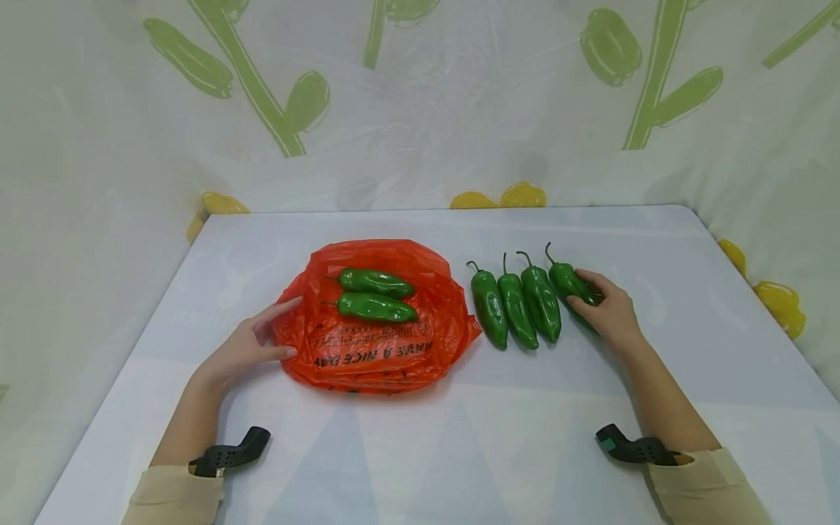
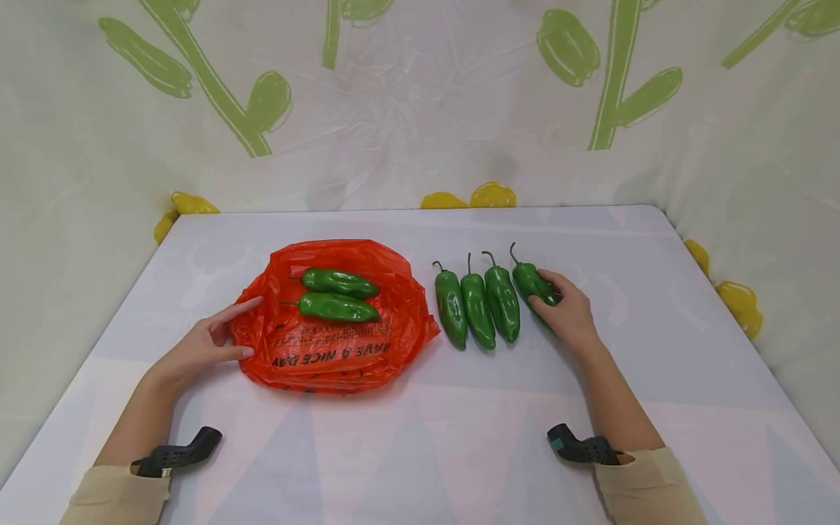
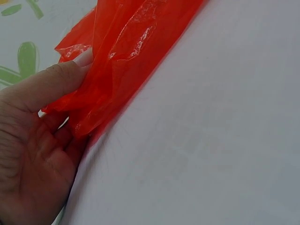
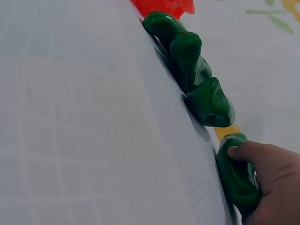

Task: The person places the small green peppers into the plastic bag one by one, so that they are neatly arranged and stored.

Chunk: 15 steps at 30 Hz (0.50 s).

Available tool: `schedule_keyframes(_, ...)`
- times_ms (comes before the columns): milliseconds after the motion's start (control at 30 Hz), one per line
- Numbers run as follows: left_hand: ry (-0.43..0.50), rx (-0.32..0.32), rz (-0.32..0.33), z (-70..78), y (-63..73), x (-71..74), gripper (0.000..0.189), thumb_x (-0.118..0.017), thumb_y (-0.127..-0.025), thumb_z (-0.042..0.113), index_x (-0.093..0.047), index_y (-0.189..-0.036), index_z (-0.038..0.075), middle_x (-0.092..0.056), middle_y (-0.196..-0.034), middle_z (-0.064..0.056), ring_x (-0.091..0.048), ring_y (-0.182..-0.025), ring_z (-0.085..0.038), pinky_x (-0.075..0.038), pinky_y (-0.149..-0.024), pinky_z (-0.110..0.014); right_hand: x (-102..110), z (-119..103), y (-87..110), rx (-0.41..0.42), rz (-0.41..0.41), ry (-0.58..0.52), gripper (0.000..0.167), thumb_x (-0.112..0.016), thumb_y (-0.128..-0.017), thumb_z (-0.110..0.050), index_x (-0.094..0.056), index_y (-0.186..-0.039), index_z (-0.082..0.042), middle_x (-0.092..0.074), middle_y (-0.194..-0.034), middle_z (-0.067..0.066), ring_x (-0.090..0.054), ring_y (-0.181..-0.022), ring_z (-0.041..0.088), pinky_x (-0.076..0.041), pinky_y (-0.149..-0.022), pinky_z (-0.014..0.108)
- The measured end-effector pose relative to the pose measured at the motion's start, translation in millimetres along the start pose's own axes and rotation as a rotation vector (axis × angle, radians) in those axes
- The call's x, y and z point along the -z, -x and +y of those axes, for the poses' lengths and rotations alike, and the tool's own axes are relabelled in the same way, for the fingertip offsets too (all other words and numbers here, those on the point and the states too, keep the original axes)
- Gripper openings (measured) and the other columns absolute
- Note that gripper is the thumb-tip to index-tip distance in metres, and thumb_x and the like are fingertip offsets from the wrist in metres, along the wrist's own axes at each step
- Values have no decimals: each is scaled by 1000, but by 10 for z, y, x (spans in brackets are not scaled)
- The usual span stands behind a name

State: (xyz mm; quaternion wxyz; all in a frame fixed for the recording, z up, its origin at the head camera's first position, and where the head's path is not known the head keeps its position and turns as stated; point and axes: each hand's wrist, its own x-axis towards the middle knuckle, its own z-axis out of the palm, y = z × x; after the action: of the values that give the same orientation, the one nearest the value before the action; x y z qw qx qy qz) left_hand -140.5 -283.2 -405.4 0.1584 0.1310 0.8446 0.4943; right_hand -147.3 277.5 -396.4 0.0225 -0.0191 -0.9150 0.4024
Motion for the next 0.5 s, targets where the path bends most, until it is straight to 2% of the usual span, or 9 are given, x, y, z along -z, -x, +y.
schedule_keyframes(167,0,6,4,9,1,-4,78,-73,-79,18,-35,-147,19,-24,-155,-12,-12,-143,-37,-25,-105,-66,-4,2,-8,-11,9,6,59,-62,-92,-25,-40,-140,0,-41,-141,29,-36,-130,46,-33,-105,58)
schedule_keyframes(500,-13,5,6,11,2,-7,78,-73,-80,18,-35,-147,18,-24,-155,-13,-13,-143,-37,-28,-104,-65,-5,-12,-3,-4,66,-37,57,-63,-91,-23,-42,-139,1,-42,-140,28,-37,-130,45,-32,-105,57)
